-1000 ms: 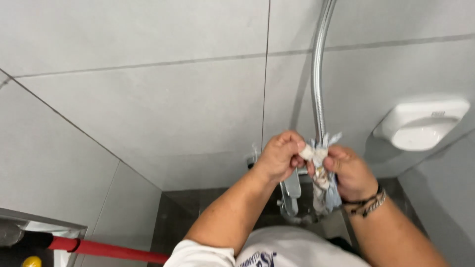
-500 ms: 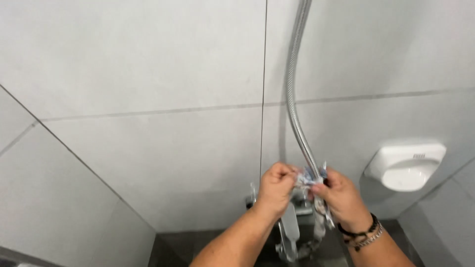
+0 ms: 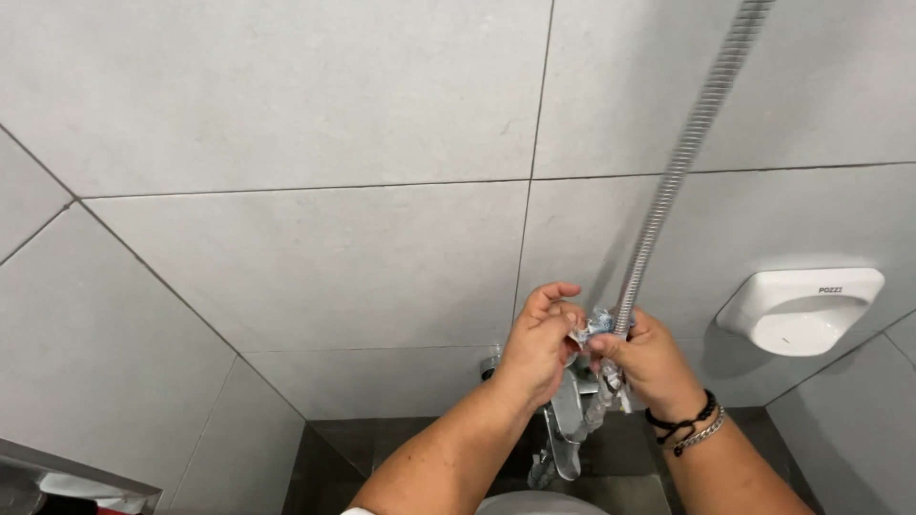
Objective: Removing protective tape from a shower hose and cleaning the faucet fixture.
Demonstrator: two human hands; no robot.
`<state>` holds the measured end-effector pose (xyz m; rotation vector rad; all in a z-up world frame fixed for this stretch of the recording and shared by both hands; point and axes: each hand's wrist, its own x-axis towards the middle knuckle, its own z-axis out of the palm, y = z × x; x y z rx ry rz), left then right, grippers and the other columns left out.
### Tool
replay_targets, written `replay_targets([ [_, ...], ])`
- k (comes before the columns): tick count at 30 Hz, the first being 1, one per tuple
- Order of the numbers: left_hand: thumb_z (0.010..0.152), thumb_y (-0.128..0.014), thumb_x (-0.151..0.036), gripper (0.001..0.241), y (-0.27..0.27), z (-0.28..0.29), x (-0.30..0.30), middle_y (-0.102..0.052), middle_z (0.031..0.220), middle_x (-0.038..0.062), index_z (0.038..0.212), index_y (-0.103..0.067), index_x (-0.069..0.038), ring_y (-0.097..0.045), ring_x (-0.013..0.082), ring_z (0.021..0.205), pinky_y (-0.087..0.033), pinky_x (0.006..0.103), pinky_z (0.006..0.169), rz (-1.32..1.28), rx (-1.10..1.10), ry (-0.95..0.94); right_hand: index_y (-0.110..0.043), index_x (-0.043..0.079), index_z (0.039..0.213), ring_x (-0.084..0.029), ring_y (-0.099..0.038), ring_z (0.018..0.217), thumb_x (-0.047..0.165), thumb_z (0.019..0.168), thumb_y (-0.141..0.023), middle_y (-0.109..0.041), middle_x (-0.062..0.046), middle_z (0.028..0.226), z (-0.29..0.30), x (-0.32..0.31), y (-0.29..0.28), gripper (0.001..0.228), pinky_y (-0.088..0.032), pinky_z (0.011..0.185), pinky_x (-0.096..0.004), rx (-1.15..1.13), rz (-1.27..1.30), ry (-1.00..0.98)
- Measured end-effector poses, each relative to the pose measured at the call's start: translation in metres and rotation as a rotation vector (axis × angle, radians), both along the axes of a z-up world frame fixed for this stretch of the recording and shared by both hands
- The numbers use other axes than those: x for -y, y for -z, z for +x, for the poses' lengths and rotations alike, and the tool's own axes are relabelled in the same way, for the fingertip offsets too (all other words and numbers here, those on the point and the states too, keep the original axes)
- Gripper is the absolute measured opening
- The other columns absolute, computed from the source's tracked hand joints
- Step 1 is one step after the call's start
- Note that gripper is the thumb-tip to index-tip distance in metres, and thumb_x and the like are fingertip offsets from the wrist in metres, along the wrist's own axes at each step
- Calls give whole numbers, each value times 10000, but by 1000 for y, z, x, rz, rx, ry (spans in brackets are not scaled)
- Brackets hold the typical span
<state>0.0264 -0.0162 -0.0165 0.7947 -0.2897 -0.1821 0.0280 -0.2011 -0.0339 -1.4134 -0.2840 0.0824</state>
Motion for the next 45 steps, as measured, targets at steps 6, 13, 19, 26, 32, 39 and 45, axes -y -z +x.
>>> replay_targets([
  [6,948,-479,12,344,-7,2,-11,-628,899,63,1278,-458,-80,-612,160,766,-512,308,644,-245,-144,79,-631,-2,1165,-125,-657,917,36,904,-676,-721,-52,993,-7,-2,-29,268,-540,815,-262,51,5,-69],
  [13,1010,-477,24,281,-4,2,-13,-615,933,70,1272,-447,-75,-589,167,760,-504,315,667,-214,-91,83,-605,14,1129,-116,-620,866,2,974,-625,-652,-49,999,-15,9,1,157,-518,785,-263,190,67,152],
  [19,960,-446,25,312,-12,3,-23,-619,918,67,1251,-453,-87,-583,146,755,-494,314,653,-248,-114,69,-525,58,1147,-112,-562,770,-56,954,-709,-576,-53,918,-19,19,15,290,-464,657,-253,132,-119,173],
  [26,972,-470,8,242,-14,25,-49,-605,860,59,1184,-478,-109,-563,144,721,-482,303,617,-297,-118,-27,-535,-18,1007,-131,-625,956,-52,979,-635,-656,-123,1033,-46,21,-45,110,-543,819,-238,265,-284,176],
  [32,968,-556,-50,259,39,46,-25,-526,842,-1,1212,-496,-112,-458,84,641,-370,242,477,106,19,-295,-526,-14,1059,-192,-720,842,12,966,-667,-699,-180,963,-54,6,-81,171,-529,572,-240,135,-212,222],
  [39,945,-680,-514,507,54,61,-24,-621,936,61,1162,-524,-82,-606,163,767,-517,300,618,17,-163,313,-614,-27,1015,-133,-646,693,121,877,-809,-679,-121,822,-45,-2,-75,281,-497,571,-245,135,-593,357],
  [45,971,-615,-649,721,107,39,25,-671,1190,123,1320,-630,-19,-634,210,1060,-491,374,923,204,46,508,-650,-30,1069,-133,-645,755,217,803,-866,-702,-90,879,-38,1,-56,422,-534,658,-254,241,-656,306],
])
